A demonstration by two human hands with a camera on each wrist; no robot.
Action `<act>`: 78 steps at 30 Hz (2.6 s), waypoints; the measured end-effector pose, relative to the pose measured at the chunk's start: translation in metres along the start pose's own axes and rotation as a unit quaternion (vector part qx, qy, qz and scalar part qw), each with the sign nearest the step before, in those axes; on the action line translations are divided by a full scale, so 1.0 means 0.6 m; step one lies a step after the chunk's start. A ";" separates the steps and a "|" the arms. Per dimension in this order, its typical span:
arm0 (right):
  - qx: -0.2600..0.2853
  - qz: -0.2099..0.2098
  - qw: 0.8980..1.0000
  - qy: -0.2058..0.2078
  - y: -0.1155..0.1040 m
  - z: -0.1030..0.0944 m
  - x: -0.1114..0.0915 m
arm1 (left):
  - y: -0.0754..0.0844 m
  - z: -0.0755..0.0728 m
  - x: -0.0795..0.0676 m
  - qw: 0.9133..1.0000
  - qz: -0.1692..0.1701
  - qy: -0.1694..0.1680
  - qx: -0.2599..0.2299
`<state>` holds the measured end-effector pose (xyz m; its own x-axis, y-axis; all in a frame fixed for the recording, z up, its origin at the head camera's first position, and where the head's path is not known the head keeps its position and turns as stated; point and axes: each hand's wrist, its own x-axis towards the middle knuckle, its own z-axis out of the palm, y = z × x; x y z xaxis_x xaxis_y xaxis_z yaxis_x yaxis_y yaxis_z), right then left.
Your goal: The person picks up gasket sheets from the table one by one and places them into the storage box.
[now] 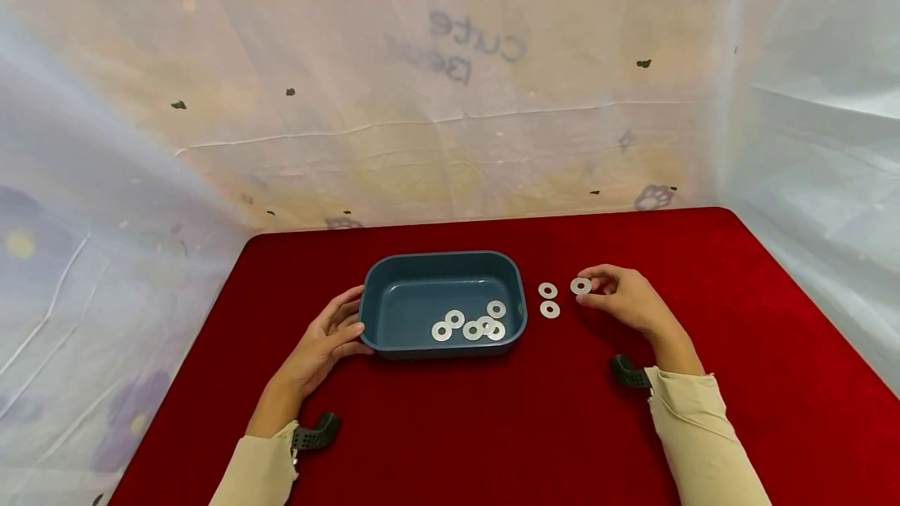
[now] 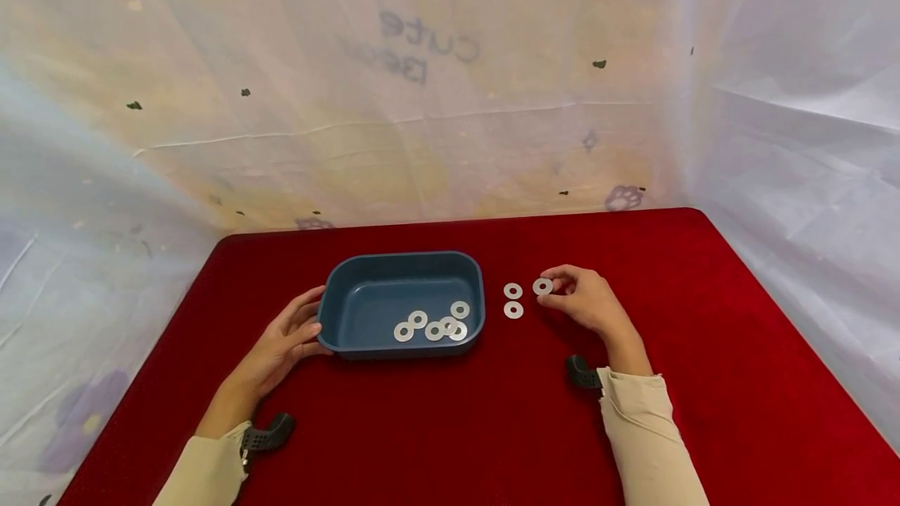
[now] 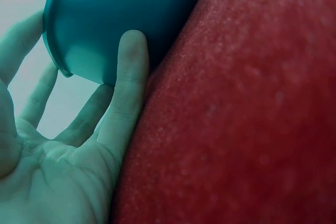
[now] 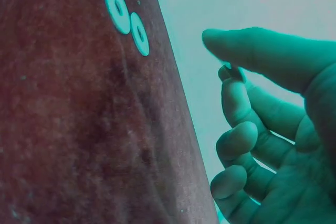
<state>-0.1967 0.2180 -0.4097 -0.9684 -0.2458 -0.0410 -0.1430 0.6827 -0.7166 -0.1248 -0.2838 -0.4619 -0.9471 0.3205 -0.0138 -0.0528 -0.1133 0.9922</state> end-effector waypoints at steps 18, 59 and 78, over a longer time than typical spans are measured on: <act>0.028 -0.026 0.999 0.035 -0.018 -0.010 -0.008 | -0.001 0.000 0.000 1.000 -0.004 -0.005 0.003; 0.047 -0.053 0.997 0.027 -0.088 0.019 -0.036 | 0.004 0.003 -0.002 1.000 -0.001 -0.001 0.001; 0.040 -0.065 0.996 0.035 -0.095 0.024 -0.039 | 0.001 0.003 -0.002 1.000 -0.003 0.001 0.001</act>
<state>-0.1630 0.1747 -0.3781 -0.9551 -0.2778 0.1028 -0.2541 0.5900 -0.7664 -0.1232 -0.2828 -0.4611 -0.9477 0.3185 -0.0198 -0.0575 -0.1093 0.9923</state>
